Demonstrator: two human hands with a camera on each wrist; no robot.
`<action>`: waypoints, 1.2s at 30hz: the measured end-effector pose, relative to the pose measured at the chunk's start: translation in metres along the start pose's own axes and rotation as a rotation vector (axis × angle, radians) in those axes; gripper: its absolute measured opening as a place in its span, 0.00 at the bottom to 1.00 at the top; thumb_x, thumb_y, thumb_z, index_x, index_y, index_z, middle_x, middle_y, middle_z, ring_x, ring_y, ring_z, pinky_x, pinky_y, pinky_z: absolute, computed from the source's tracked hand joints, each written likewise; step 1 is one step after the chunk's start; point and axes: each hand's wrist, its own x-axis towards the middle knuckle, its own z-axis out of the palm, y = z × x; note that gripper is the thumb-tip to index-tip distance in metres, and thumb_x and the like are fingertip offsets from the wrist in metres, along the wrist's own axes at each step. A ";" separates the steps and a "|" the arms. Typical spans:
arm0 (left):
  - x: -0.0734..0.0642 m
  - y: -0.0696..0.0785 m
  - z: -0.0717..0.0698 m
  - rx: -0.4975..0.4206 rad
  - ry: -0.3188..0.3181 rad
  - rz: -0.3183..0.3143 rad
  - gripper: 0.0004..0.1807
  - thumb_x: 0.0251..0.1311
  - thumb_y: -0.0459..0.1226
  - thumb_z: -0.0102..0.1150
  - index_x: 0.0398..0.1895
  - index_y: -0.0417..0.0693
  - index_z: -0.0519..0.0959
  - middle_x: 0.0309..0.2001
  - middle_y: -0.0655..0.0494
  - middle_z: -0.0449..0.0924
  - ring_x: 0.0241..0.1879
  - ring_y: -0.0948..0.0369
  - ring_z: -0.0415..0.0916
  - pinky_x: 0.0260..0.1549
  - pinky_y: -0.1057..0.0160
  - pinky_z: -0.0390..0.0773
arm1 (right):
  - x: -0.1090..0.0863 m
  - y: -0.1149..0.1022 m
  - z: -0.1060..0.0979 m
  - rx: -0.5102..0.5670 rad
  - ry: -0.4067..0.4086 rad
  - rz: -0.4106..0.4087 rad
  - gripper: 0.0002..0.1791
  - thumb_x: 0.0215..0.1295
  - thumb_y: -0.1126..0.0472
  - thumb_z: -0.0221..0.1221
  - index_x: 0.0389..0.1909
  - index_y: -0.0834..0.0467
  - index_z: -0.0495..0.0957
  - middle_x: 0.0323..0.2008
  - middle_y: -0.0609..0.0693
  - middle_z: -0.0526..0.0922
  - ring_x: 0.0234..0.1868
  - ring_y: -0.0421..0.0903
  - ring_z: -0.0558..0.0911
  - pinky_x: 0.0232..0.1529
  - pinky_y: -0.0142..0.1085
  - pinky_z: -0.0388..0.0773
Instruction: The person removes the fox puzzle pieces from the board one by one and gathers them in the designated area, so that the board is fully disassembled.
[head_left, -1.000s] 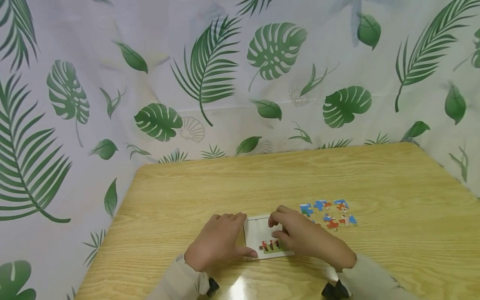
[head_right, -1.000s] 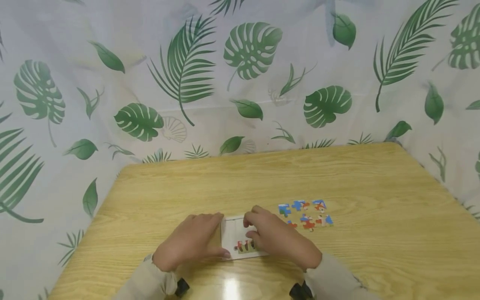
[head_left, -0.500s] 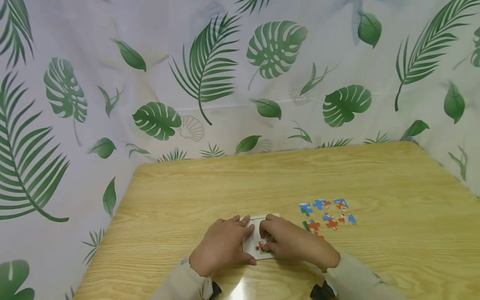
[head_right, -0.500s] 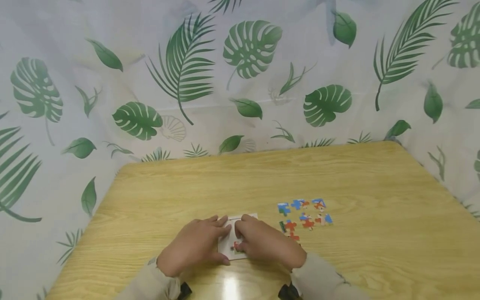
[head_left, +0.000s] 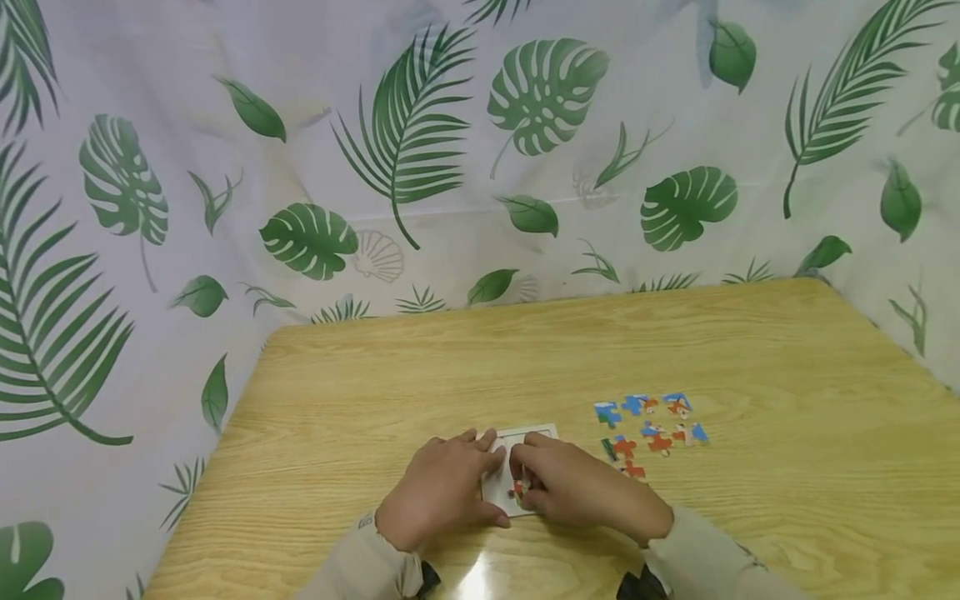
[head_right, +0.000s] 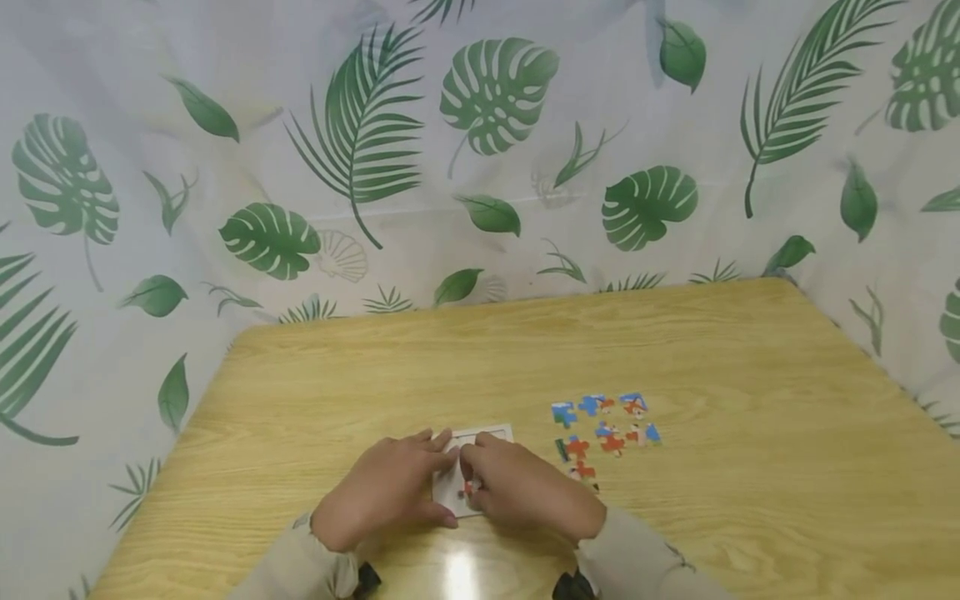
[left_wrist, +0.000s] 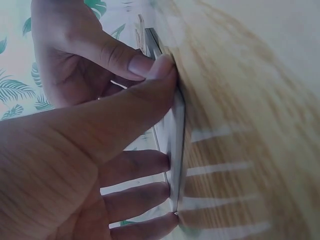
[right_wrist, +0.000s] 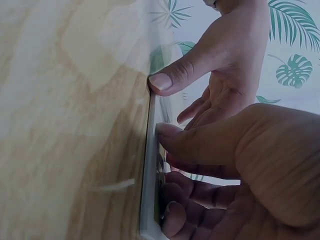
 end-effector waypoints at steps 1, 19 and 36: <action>0.000 0.000 0.000 0.004 -0.001 0.001 0.46 0.48 0.68 0.71 0.69 0.55 0.79 0.72 0.53 0.71 0.69 0.52 0.72 0.57 0.46 0.80 | 0.000 0.000 0.000 -0.004 0.000 0.000 0.11 0.63 0.67 0.69 0.38 0.55 0.76 0.35 0.44 0.73 0.32 0.36 0.73 0.33 0.32 0.74; 0.001 0.000 0.001 -0.014 -0.004 0.003 0.46 0.48 0.67 0.72 0.68 0.54 0.79 0.72 0.51 0.71 0.69 0.50 0.72 0.55 0.47 0.81 | 0.000 0.001 0.000 0.060 -0.011 0.018 0.16 0.62 0.69 0.69 0.36 0.55 0.69 0.34 0.45 0.70 0.32 0.38 0.70 0.33 0.33 0.70; 0.002 -0.002 0.002 -0.007 -0.033 -0.002 0.48 0.48 0.69 0.70 0.71 0.56 0.77 0.74 0.54 0.69 0.70 0.51 0.70 0.56 0.45 0.80 | 0.002 0.015 -0.015 0.283 -0.051 0.015 0.09 0.68 0.64 0.67 0.33 0.54 0.75 0.25 0.40 0.72 0.26 0.36 0.69 0.28 0.31 0.66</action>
